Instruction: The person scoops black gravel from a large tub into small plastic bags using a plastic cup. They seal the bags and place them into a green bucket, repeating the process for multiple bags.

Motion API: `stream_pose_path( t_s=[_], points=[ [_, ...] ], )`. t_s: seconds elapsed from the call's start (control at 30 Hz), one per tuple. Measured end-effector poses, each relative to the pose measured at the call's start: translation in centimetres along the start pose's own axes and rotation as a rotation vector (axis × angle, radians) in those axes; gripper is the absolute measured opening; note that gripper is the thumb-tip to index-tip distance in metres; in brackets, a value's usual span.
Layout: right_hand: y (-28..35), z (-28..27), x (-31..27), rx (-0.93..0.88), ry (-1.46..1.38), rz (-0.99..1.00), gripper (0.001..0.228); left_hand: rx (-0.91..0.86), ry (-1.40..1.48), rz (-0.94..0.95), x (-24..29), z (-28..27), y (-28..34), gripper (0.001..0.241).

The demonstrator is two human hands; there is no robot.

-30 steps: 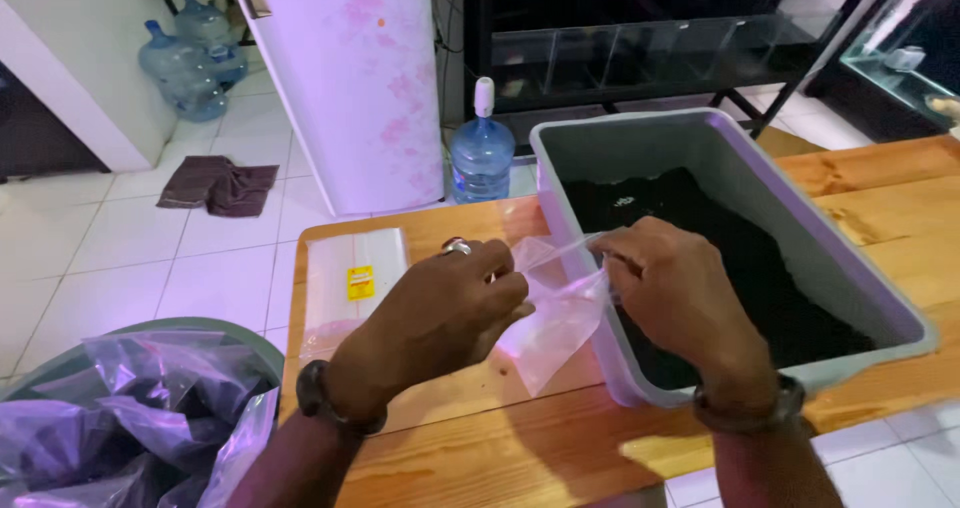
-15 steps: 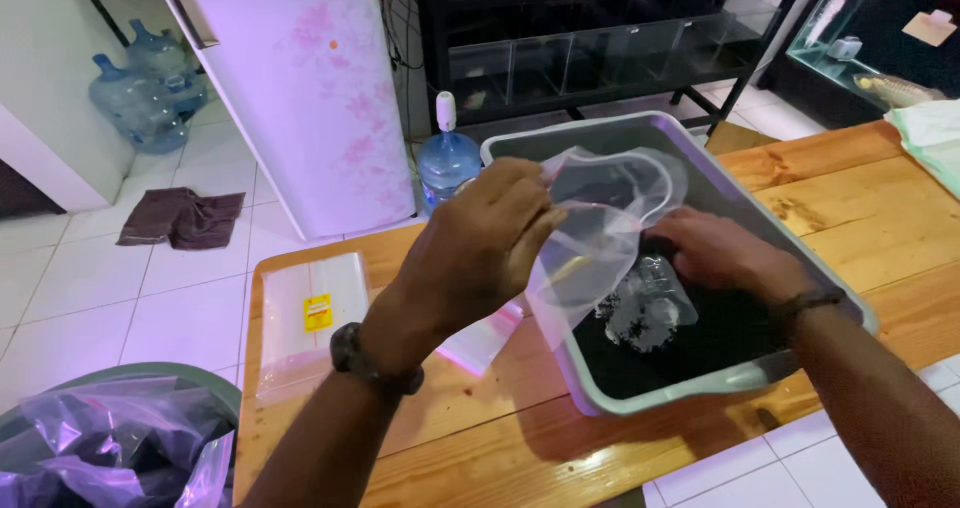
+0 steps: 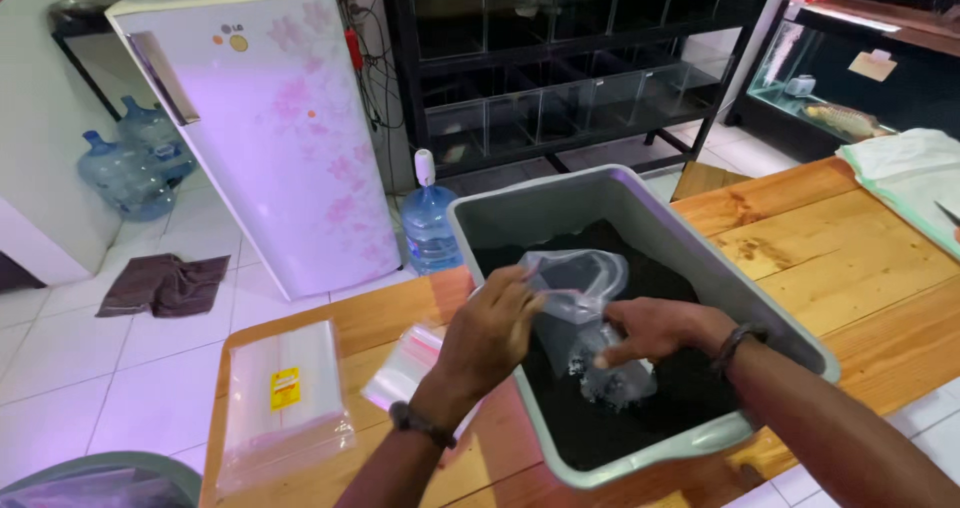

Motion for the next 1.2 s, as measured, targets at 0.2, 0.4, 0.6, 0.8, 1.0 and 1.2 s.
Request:
stream_pose_path(
  t_s=[0.2,0.4,0.6,0.8,1.0,1.2],
  points=[
    [-4.5,-2.1,3.5,0.109,0.071,-0.05,0.076,0.168,-0.069,-0.123,-0.5,-1.1,2.9,0.009],
    [-10.2,-4.8,5.3,0.254,0.146,0.069,0.079,0.2,-0.082,-0.179,-0.3,-2.4,2.4,0.01],
    [-15.2,-4.2,5.6,0.266,0.082,0.122,0.076,0.129,-0.06,-0.154,-0.6,-0.4,2.8,0.008],
    [-12.9,-3.7,4.8,0.086,0.132,0.182,0.07,0.098,-0.084,-0.137,-0.9,-0.4,2.8,0.006],
    [-5.2,-2.0,3.3,-0.185,0.132,0.195,0.06,0.091,-0.073,-0.154,-1.0,-0.5,3.2,0.009],
    [-1.4,-0.5,3.3,-0.38,-0.173,0.071,0.064,0.07,-0.055,-0.156,-0.6,-0.9,2.6,0.006]
  ],
)
Point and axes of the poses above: each hand's wrist, its own y-axis away from the middle knuckle, its own z-axis out of the palm, x = y × z, the point moved 3 cm from there along -y, towards the middle knuckle, and after that the axes turned 1 degree about -y, right-handed, at the moved point
